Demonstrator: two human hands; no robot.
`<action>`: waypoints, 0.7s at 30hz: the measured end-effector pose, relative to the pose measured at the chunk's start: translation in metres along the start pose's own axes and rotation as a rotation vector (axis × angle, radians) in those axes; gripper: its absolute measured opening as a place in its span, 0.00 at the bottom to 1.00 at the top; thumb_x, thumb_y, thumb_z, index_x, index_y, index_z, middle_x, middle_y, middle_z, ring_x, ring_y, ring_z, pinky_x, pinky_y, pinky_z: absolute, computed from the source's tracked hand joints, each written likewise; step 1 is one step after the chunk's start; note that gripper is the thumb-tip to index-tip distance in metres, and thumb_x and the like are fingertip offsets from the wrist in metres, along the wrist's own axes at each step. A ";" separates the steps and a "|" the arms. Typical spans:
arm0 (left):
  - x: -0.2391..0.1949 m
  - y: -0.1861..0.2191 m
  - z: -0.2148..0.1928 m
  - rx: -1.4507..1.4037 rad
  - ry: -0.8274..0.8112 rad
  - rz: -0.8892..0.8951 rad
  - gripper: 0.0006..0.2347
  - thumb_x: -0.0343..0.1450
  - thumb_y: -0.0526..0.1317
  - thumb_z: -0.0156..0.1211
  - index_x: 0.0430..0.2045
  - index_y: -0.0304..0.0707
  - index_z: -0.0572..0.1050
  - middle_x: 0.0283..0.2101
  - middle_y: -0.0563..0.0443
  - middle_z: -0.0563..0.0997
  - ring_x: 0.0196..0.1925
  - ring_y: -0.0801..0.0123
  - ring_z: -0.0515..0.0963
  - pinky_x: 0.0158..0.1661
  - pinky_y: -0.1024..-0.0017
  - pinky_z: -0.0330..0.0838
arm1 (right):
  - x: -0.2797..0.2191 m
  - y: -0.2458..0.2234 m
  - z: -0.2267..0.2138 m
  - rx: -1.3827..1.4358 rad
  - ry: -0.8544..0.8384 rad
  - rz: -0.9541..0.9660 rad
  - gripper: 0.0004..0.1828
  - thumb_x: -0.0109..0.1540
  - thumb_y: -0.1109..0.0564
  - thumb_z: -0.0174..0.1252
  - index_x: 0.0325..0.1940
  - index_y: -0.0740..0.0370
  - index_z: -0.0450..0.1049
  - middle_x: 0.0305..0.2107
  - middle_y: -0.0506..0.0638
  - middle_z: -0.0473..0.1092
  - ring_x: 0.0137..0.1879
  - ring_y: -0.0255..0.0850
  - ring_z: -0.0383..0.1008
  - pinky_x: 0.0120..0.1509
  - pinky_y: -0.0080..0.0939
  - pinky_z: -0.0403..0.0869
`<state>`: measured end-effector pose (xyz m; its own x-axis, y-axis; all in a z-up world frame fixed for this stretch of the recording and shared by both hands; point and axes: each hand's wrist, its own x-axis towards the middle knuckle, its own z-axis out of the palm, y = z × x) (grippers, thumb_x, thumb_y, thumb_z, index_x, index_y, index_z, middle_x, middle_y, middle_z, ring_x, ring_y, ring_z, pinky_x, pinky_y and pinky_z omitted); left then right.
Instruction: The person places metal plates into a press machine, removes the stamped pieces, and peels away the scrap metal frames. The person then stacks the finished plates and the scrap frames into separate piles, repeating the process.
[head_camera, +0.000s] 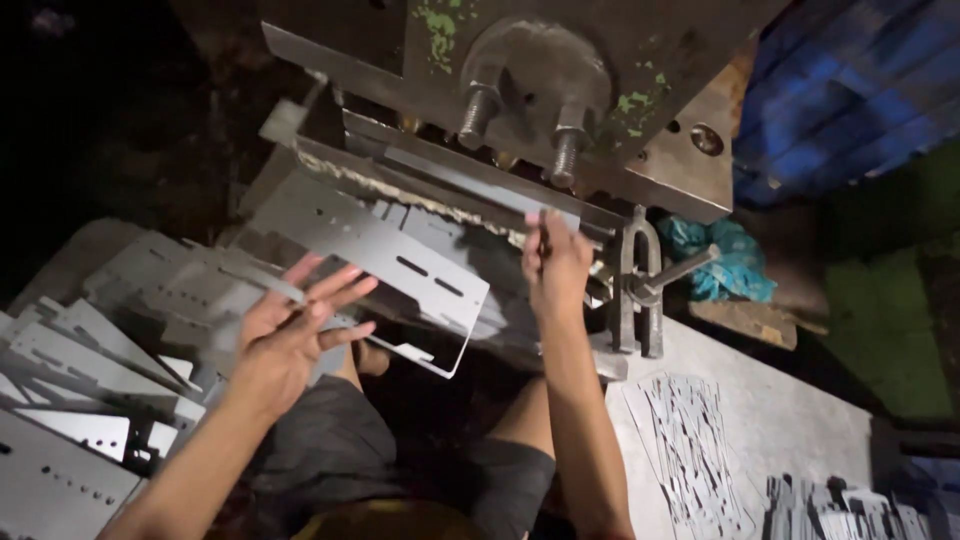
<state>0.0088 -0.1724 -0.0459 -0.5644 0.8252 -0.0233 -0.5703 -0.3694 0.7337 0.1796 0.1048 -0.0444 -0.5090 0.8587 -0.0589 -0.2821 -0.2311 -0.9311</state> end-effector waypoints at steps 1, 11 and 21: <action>0.011 0.003 0.006 0.015 -0.024 0.060 0.24 0.74 0.30 0.49 0.67 0.27 0.55 0.66 0.26 0.69 0.66 0.40 0.73 0.53 0.50 0.80 | 0.005 0.004 -0.002 0.089 -0.032 -0.076 0.14 0.73 0.55 0.52 0.39 0.67 0.74 0.19 0.43 0.65 0.19 0.28 0.56 0.20 0.30 0.53; 0.078 -0.016 0.049 -0.358 -0.118 0.082 0.23 0.76 0.32 0.50 0.66 0.18 0.55 0.65 0.22 0.68 0.67 0.37 0.71 0.59 0.42 0.75 | -0.059 -0.018 -0.017 -0.020 0.229 0.044 0.14 0.69 0.50 0.50 0.47 0.61 0.75 0.21 0.46 0.66 0.19 0.29 0.59 0.17 0.29 0.53; 0.067 -0.023 0.026 -0.049 -0.016 0.171 0.23 0.71 0.28 0.53 0.62 0.22 0.57 0.68 0.31 0.65 0.70 0.45 0.69 0.60 0.42 0.74 | -0.080 -0.033 0.009 0.128 0.115 -0.049 0.16 0.69 0.54 0.54 0.29 0.60 0.65 0.18 0.48 0.63 0.15 0.29 0.53 0.17 0.30 0.52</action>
<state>-0.0005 -0.0975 -0.0470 -0.6461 0.7553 0.1101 -0.4953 -0.5246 0.6924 0.2220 0.0390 -0.0060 -0.3974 0.9155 -0.0620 -0.4094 -0.2374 -0.8809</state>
